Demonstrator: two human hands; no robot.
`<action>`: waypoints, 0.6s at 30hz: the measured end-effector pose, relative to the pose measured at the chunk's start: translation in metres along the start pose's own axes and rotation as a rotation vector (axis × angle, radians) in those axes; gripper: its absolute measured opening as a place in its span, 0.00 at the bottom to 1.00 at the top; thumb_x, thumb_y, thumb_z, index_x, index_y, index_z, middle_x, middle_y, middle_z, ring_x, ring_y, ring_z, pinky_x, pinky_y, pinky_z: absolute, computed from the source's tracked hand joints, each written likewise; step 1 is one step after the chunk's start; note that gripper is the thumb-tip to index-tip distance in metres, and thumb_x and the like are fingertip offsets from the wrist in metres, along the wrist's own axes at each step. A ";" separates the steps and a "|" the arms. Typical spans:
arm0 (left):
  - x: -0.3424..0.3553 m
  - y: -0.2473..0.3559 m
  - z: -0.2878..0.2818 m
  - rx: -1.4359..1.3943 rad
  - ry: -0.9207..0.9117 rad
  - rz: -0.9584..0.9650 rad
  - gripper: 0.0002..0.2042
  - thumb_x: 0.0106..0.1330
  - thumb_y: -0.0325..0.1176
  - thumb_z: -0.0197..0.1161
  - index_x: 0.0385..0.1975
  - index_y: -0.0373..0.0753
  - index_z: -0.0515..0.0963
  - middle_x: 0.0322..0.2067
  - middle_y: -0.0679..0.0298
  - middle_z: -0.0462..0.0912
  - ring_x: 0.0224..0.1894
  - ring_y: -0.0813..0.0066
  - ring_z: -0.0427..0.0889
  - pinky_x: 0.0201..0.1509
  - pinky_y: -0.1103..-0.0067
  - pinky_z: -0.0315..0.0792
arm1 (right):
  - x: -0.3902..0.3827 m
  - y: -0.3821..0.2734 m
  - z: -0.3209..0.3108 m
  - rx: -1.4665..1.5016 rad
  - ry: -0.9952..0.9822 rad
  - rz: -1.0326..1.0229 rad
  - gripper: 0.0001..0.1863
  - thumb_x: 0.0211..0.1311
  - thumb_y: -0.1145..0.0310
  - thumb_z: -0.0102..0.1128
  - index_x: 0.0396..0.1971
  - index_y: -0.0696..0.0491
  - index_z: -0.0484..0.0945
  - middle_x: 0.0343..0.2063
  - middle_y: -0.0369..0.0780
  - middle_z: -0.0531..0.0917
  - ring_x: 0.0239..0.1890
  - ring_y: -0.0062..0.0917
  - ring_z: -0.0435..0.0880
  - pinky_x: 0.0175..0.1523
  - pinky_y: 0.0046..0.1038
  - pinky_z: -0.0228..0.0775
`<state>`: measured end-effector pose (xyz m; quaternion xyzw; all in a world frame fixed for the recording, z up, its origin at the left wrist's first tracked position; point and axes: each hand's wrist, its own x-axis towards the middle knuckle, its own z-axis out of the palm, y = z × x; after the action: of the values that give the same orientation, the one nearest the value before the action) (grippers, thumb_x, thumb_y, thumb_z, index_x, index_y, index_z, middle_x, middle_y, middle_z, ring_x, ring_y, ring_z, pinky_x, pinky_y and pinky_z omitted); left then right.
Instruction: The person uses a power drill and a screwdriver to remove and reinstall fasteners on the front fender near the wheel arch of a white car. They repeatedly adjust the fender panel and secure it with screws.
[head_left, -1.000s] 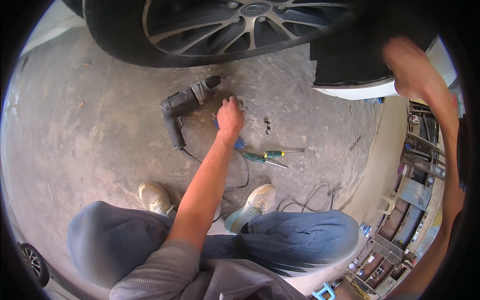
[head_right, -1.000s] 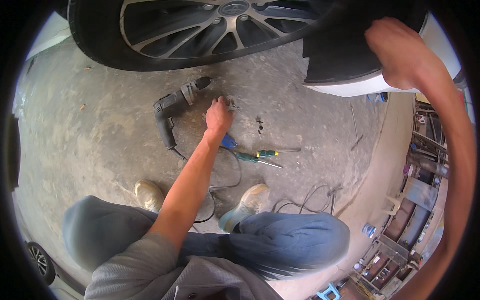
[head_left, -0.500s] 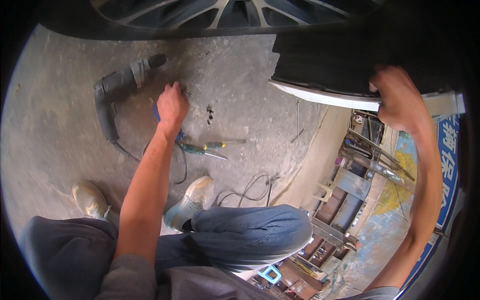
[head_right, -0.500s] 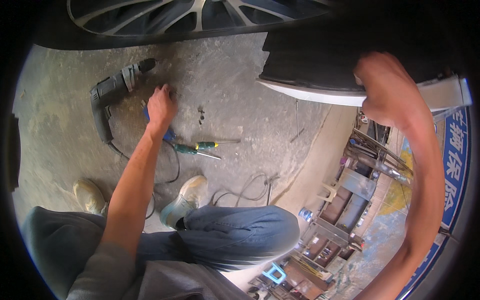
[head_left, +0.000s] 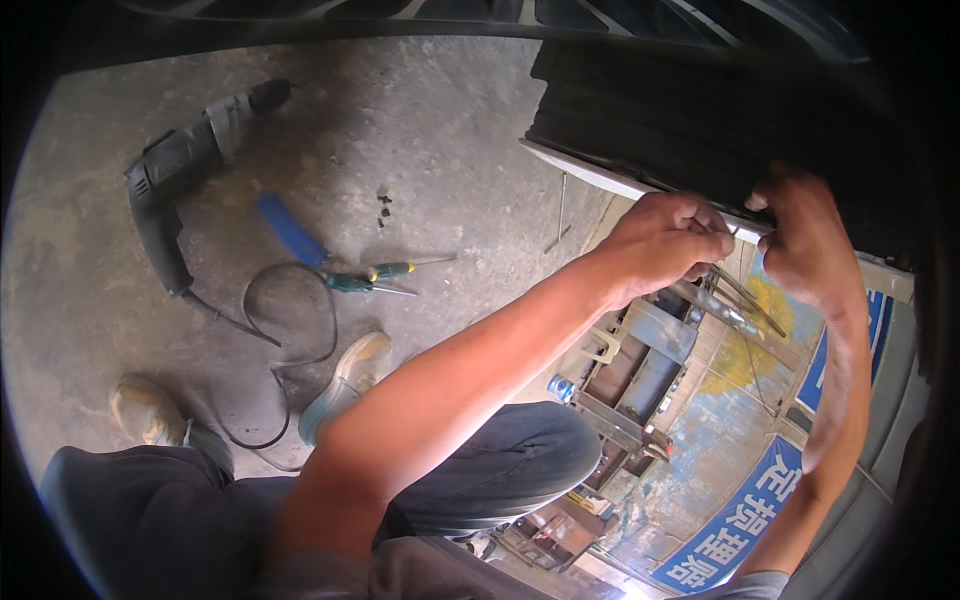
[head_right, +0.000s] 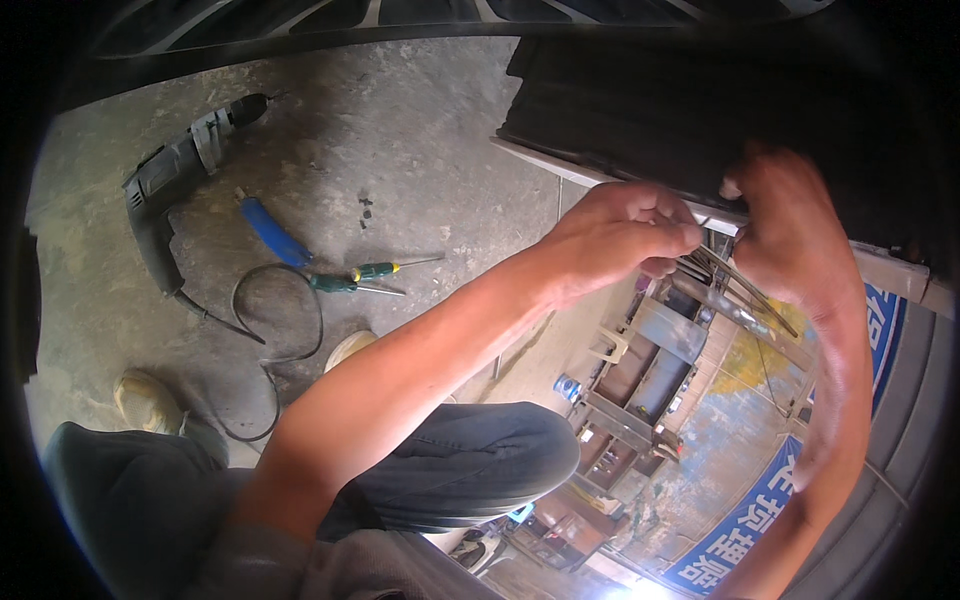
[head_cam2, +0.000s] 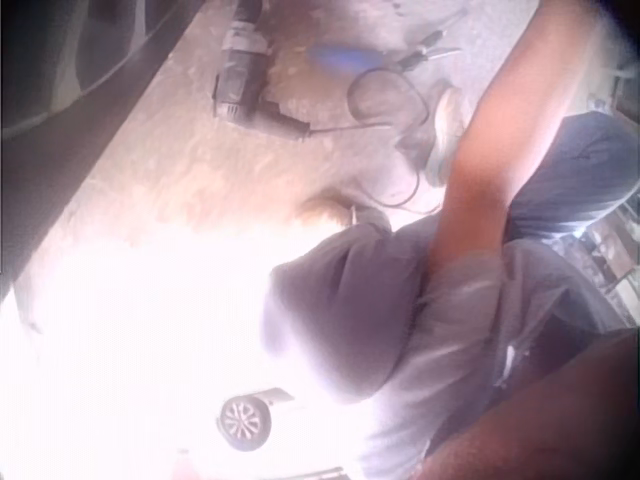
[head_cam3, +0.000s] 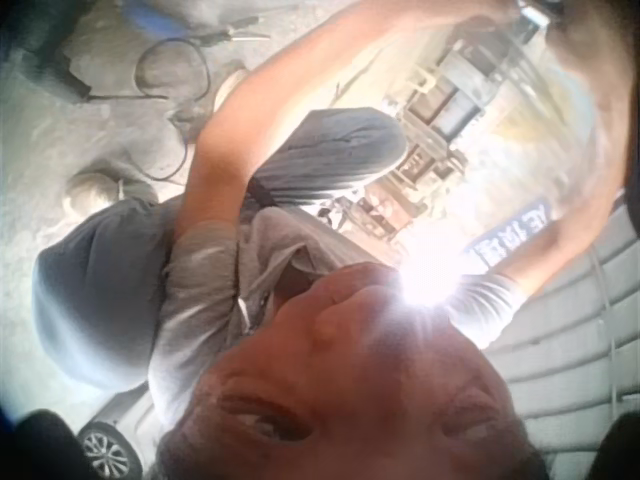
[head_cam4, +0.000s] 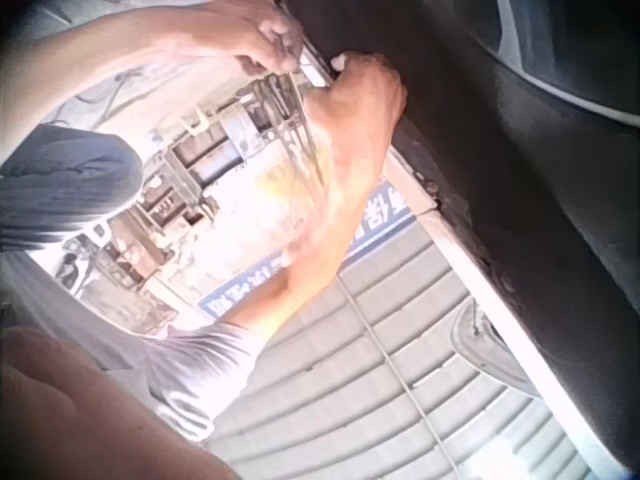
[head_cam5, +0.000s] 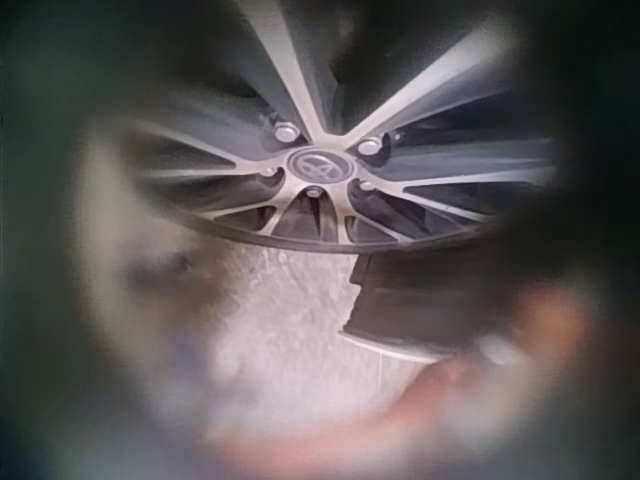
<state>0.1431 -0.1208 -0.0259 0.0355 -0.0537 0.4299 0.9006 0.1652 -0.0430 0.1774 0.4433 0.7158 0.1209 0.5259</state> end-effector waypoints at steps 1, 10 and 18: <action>0.008 -0.001 0.004 -0.011 -0.025 0.003 0.10 0.66 0.34 0.67 0.42 0.36 0.80 0.33 0.63 0.82 0.34 0.77 0.80 0.40 0.78 0.76 | 0.000 0.004 0.003 0.030 0.002 0.000 0.25 0.34 0.84 0.58 0.40 0.60 0.81 0.41 0.51 0.80 0.51 0.47 0.75 0.60 0.40 0.66; 0.027 0.006 0.002 -0.091 -0.098 -0.163 0.13 0.66 0.38 0.68 0.45 0.38 0.81 0.40 0.62 0.84 0.37 0.72 0.83 0.44 0.76 0.77 | 0.003 -0.008 -0.005 0.026 -0.050 0.030 0.21 0.38 0.83 0.67 0.40 0.59 0.81 0.46 0.51 0.81 0.53 0.48 0.76 0.61 0.40 0.67; 0.036 0.004 -0.002 -0.049 -0.143 -0.179 0.17 0.66 0.43 0.67 0.50 0.41 0.80 0.43 0.65 0.85 0.44 0.72 0.80 0.54 0.68 0.72 | 0.008 -0.016 -0.008 0.011 -0.088 0.062 0.21 0.36 0.84 0.64 0.38 0.59 0.81 0.42 0.50 0.81 0.50 0.49 0.76 0.57 0.40 0.68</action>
<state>0.1623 -0.0906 -0.0234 0.0488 -0.1246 0.3426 0.9299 0.1493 -0.0437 0.1654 0.4729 0.6786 0.1138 0.5504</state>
